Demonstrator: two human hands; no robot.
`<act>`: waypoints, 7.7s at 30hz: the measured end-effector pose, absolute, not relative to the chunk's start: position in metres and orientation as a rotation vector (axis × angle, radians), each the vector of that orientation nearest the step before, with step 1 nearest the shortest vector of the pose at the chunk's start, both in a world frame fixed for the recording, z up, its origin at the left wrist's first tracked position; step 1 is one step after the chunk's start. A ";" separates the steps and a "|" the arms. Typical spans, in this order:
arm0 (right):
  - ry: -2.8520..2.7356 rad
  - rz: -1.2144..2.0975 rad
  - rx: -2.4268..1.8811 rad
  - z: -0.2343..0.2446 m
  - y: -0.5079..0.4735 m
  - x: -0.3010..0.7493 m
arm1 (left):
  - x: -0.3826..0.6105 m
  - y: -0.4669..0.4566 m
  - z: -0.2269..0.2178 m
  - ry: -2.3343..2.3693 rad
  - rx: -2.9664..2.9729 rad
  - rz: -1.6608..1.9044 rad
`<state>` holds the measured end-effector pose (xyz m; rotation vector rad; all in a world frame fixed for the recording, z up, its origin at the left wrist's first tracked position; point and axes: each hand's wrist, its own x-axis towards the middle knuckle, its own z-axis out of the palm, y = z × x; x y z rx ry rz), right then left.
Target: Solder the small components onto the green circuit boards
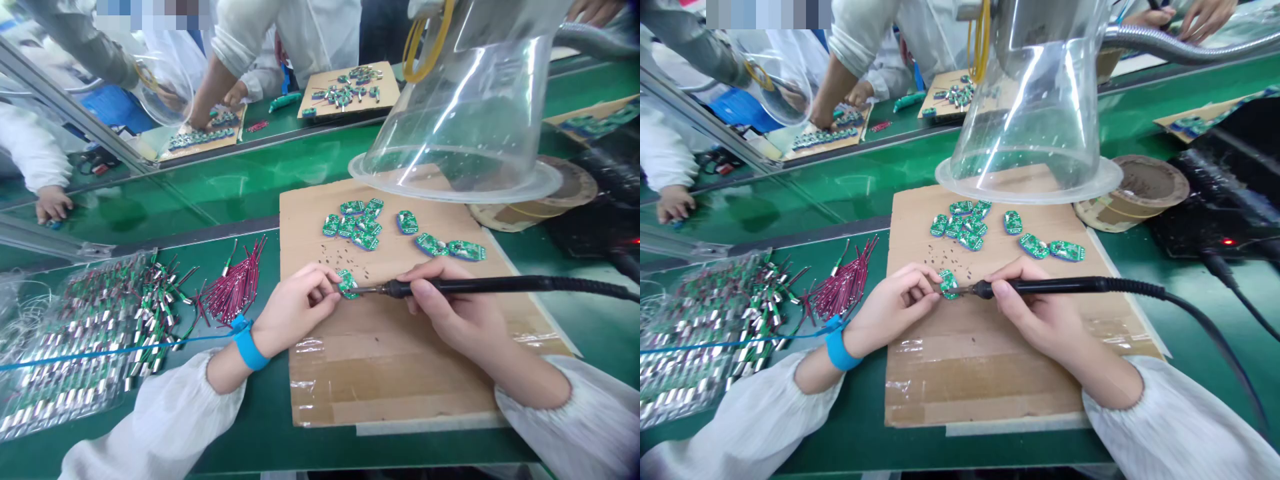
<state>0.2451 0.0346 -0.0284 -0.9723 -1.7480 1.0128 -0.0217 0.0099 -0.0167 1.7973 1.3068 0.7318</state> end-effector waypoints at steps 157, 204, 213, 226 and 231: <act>-1.663 1.173 -0.995 -0.024 0.042 0.285 | 0.007 0.021 -0.001 1.407 1.887 0.601; -1.783 1.085 -1.029 -0.015 0.041 0.282 | 0.007 0.024 0.001 1.351 1.814 0.562; -1.662 1.171 -1.007 -0.016 0.041 0.284 | -0.003 0.027 0.000 1.344 1.854 0.483; -1.843 1.091 -0.988 -0.013 0.040 0.282 | 0.002 0.024 0.000 1.356 1.888 0.482; -1.877 1.069 -0.990 -0.015 0.041 0.282 | 0.003 0.024 0.000 1.362 1.869 0.500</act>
